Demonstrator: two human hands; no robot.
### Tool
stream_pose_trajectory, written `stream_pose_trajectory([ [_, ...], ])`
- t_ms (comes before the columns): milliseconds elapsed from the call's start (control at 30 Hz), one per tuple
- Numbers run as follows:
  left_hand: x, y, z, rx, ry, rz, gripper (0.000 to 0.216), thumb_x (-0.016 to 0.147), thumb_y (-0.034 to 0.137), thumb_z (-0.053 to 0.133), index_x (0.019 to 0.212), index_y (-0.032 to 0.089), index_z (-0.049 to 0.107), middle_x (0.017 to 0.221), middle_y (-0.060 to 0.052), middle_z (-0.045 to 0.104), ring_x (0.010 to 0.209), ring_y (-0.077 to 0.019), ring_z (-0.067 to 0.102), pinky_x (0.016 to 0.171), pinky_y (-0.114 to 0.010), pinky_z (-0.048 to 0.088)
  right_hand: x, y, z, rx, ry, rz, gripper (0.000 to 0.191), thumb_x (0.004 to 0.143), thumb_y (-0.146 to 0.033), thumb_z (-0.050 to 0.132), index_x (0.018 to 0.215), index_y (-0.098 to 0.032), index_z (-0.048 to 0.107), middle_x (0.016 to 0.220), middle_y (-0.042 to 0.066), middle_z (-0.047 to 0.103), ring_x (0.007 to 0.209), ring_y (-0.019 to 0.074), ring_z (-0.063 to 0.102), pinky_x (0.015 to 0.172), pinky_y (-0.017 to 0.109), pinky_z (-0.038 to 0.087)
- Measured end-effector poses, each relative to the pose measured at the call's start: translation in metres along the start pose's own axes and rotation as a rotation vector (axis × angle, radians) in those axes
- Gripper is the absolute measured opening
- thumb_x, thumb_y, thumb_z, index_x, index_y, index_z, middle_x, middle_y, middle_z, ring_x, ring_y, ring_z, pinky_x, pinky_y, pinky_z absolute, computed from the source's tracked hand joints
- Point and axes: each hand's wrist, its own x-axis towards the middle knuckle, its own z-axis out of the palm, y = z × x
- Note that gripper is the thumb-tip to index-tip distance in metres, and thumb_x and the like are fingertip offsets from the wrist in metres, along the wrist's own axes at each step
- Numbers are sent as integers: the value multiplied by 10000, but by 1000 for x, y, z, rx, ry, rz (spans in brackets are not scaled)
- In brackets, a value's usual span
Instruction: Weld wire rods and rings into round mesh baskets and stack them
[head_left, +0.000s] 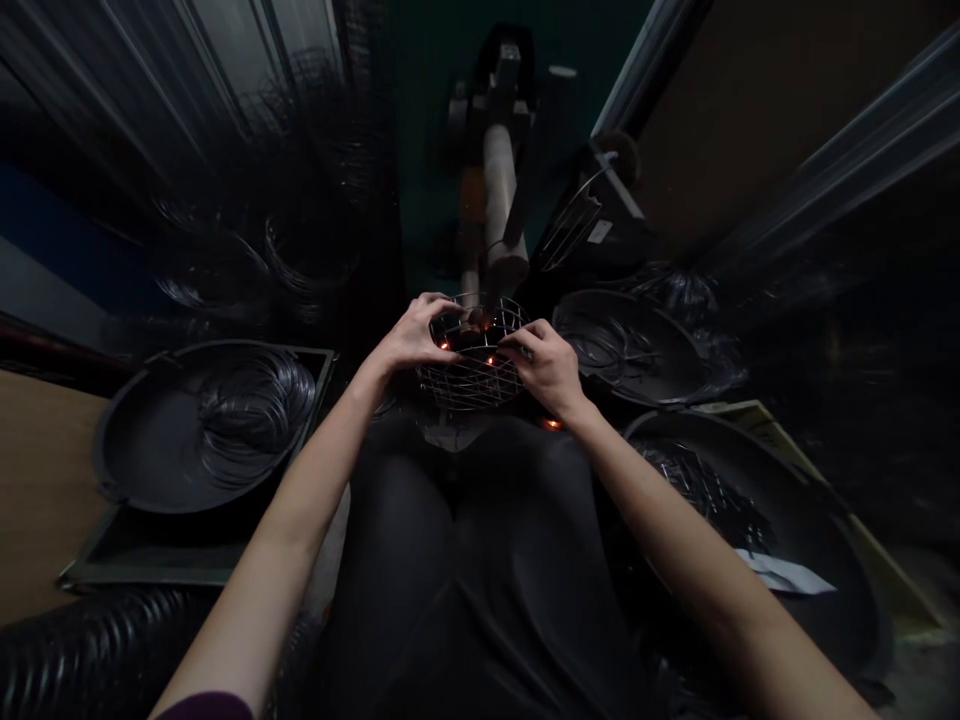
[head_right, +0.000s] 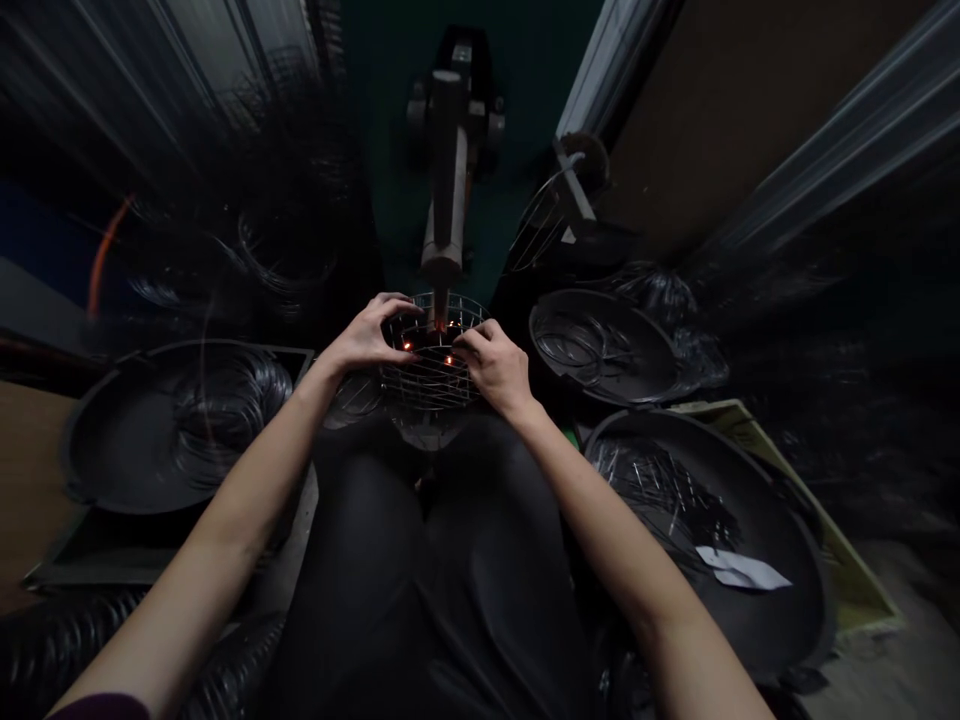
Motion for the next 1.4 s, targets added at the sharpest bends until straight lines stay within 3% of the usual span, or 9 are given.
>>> stream_pose_trajectory([
  [233,26,-12,-6,-3,-5,-42,697,528,406,841,1139,188,585,1242,-100,486,1217,-287,462,1083,-471,357,26,4,8,73,30,129,203,848,-356,576,927,-205,686,911,60,585,760,168,563,656,272,435],
  [367,-1,-28,3,-125,105,-32,906,573,511,812,1326,204,413,1418,-150,355,1350,-310,327,1127,-492,285,-1,8,-19,202,98,279,343,913,-447,432,934,-198,667,927,83,604,820,189,575,763,315,468],
  [500,-43,-56,29,-376,121,-158,1186,556,600,788,1447,230,99,1489,-217,212,1399,-328,252,1078,-508,347,-59,18,-47,662,-56,576,503,912,-598,330,929,-200,637,848,64,631,737,168,594,664,295,492],
  [667,-54,-63,47,-486,279,-303,1184,582,620,762,1405,264,-11,1399,-220,330,1315,-283,407,982,-456,444,-102,4,-55,1012,-408,781,495,796,-653,523,951,-185,569,759,63,638,614,149,605,551,282,503],
  [867,-68,-18,21,-278,333,-94,1062,537,498,830,1334,250,174,1338,-150,394,1285,-254,413,1067,-434,369,-75,-39,-60,857,-545,550,627,735,-459,682,1265,-185,488,662,-33,578,517,106,544,481,241,455],
  [1000,-78,21,8,-50,210,18,857,540,350,834,1253,254,368,1308,-96,435,1229,-274,414,1057,-442,373,-30,-55,-48,747,-630,369,383,723,-449,689,973,-160,665,619,-29,593,510,89,523,493,216,416],
  [1100,-76,38,9,103,105,30,721,542,316,822,1170,249,475,1311,-86,449,1218,-313,379,1041,-494,358,-9,-59,-32,498,-645,231,218,770,-371,667,829,-168,719,753,16,694,690,141,635,646,236,470],
  [1200,-70,41,14,160,83,25,645,538,323,817,1102,222,522,1319,-105,439,1218,-337,367,1033,-523,351,-10,-60,-22,80,-530,28,230,857,-333,589,973,-188,725,913,55,728,842,196,674,745,271,479],
  [1400,-57,41,29,110,107,31,545,559,321,801,1012,187,530,1282,-129,451,1234,-336,370,1036,-514,362,-35,-49,-21,-358,-519,-223,402,909,-276,479,1302,-229,547,1207,65,644,881,207,681,585,268,465],
])
